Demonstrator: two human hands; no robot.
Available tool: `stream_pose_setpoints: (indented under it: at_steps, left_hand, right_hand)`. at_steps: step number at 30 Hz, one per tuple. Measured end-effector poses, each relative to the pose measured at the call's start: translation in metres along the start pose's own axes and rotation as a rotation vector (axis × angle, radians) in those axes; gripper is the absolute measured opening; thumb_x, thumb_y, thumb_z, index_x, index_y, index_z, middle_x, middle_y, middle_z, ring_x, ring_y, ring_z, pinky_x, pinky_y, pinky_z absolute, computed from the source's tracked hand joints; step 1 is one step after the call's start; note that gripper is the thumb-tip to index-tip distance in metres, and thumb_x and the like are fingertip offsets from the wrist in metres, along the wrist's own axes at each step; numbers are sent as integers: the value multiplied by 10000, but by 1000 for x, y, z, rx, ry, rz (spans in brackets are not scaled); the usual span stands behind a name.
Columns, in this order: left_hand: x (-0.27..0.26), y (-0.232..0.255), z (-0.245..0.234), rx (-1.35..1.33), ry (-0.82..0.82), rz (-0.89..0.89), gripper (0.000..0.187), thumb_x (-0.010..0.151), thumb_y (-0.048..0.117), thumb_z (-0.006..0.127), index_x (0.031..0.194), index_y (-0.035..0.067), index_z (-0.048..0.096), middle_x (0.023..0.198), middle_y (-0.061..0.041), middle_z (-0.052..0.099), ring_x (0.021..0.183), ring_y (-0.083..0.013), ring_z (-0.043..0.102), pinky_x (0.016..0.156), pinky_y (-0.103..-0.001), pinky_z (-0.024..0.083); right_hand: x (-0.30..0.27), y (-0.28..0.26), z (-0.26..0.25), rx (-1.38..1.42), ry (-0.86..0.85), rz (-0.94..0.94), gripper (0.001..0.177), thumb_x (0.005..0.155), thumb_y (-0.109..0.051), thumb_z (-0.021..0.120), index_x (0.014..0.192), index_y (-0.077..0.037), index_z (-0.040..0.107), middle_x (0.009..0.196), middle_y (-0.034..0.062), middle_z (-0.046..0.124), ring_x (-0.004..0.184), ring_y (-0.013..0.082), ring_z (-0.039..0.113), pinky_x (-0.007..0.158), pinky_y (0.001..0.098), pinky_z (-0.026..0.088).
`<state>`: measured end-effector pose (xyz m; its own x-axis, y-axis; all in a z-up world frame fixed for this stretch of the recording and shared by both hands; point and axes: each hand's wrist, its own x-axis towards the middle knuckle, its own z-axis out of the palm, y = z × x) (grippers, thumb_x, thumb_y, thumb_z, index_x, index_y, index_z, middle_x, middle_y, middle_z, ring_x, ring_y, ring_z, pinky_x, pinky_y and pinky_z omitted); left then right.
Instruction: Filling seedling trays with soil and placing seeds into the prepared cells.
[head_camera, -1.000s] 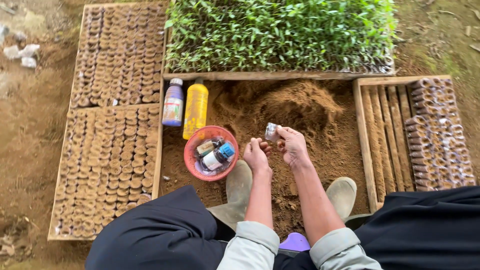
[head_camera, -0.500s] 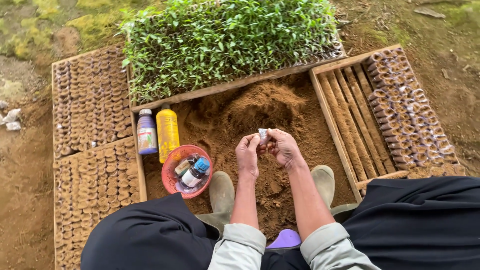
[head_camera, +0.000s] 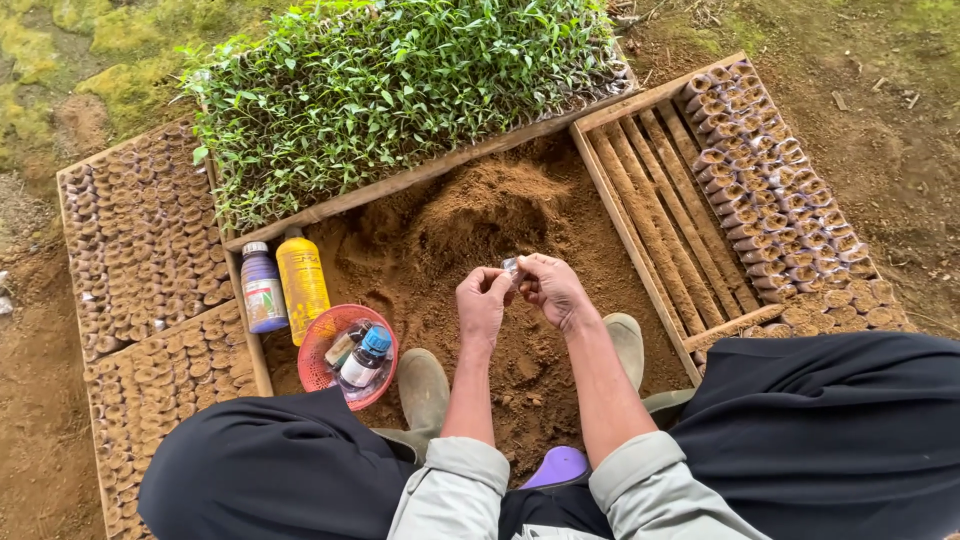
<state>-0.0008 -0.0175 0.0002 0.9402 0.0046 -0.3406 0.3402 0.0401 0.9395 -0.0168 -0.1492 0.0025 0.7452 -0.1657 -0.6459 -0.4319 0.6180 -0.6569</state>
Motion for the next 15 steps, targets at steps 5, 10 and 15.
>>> stream_pose_setpoints:
  at_steps: [5,10,15]
  left_hand:
    - [-11,14,4,112,33,46,53,846,114,770,838,67,746,669,-58,676,571,-104,631,506,-220,532]
    - [-4,-3,0,311,135,146,85,847,163,807,805,117,749,653,-47,701,573,-121,641,514,-256,509]
    - [4,-16,-3,461,250,191,124,833,223,828,778,178,726,650,-19,702,590,-149,660,554,-274,508]
  right_hand:
    - [10,11,-4,-29,1,-3,157,933,-241,732,844,-120,685,741,84,732,532,110,668,448,153,459]
    - [9,17,1,-99,110,-79,162,953,-265,727,946,-110,682,820,97,740,548,130,677,420,161,473]
    - [2,15,13,-255,116,-175,254,949,-330,751,956,-85,685,824,101,734,581,104,666,437,149,475]
